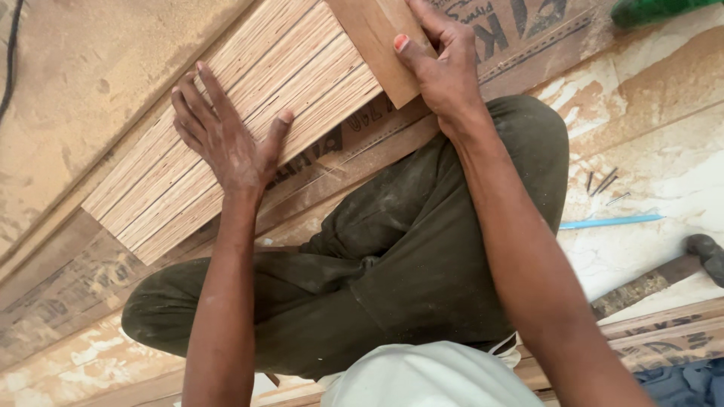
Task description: The person sits on the floor of a woodworking workshop and cuts a narrow plywood strip with a circular saw. They then pick up several wood strips one at a time, hold them against a white board, and mark them with a blue pencil before stacking the strips.
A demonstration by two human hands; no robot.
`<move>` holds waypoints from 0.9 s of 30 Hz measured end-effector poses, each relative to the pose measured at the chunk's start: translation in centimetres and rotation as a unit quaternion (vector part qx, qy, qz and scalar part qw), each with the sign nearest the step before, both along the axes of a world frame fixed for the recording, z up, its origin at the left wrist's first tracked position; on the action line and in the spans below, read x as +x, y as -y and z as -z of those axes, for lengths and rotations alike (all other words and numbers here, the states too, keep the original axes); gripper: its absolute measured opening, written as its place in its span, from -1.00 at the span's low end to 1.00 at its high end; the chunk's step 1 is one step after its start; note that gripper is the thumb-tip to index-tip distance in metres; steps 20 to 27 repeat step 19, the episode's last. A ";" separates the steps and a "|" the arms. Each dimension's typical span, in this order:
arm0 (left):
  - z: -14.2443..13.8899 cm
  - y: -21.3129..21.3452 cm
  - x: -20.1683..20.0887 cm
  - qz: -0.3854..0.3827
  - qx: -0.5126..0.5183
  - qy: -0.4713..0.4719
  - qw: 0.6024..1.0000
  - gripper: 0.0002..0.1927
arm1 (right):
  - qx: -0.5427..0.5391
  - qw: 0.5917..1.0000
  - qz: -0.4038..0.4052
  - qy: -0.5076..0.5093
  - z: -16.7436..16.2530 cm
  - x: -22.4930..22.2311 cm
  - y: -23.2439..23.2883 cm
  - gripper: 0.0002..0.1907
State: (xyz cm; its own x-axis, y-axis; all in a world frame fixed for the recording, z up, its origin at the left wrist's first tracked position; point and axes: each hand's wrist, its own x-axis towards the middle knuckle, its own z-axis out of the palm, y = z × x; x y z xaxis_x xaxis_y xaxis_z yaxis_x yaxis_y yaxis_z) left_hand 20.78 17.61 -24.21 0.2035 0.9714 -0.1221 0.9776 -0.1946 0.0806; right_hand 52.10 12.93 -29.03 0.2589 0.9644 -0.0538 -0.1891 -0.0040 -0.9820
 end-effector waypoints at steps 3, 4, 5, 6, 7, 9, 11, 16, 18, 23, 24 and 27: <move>0.1 -0.3 0.3 0.002 0.000 0.002 1.000 0.26 | -0.021 0.998 0.026 -0.047 -0.4 0.2 0.0 -0.49; 0.1 -0.4 0.2 0.001 0.002 0.002 1.000 0.26 | -0.030 0.997 0.034 -0.055 -0.6 0.4 0.0 -0.48; 0.1 -0.4 0.1 -0.001 0.000 -0.003 1.000 0.27 | -0.040 0.996 0.040 -0.065 -0.8 0.3 0.2 -0.47; 0.2 -0.5 0.0 -0.002 -0.002 -0.008 1.000 0.28 | -0.041 0.996 0.044 -0.066 -0.9 0.2 0.3 -0.47; 0.3 -0.6 0.0 -0.001 -0.006 -0.010 1.000 0.30 | -0.042 0.996 0.049 -0.065 -1.0 0.3 0.5 -0.48; 0.4 -0.7 0.1 0.001 -0.002 -0.009 1.000 0.27 | -0.046 0.997 0.049 -0.036 -1.1 0.5 0.6 -0.48; 0.3 -0.4 -0.1 -0.005 0.001 -0.008 1.000 0.25 | -0.050 0.998 0.030 0.013 -1.0 0.0 0.2 -0.46; 0.2 -0.1 0.0 -0.005 0.000 0.009 1.000 0.23 | -0.040 0.999 0.022 0.004 -1.0 -0.1 0.2 -0.50; 0.2 -0.3 0.0 -0.005 -0.001 0.004 1.000 0.24 | -0.048 0.999 0.020 -0.011 -1.3 -0.3 0.2 -0.51; 0.1 -0.3 0.0 -0.004 -0.002 0.001 1.000 0.24 | -0.054 0.998 0.021 -0.021 -1.4 -0.3 0.2 -0.52; 0.1 -0.3 0.0 -0.004 -0.002 0.001 1.000 0.24 | -0.054 0.998 0.021 -0.021 -1.4 -0.3 0.2 -0.52; 0.1 -0.3 0.0 -0.004 -0.002 0.001 1.000 0.24 | -0.054 0.998 0.021 -0.021 -1.4 -0.3 0.2 -0.52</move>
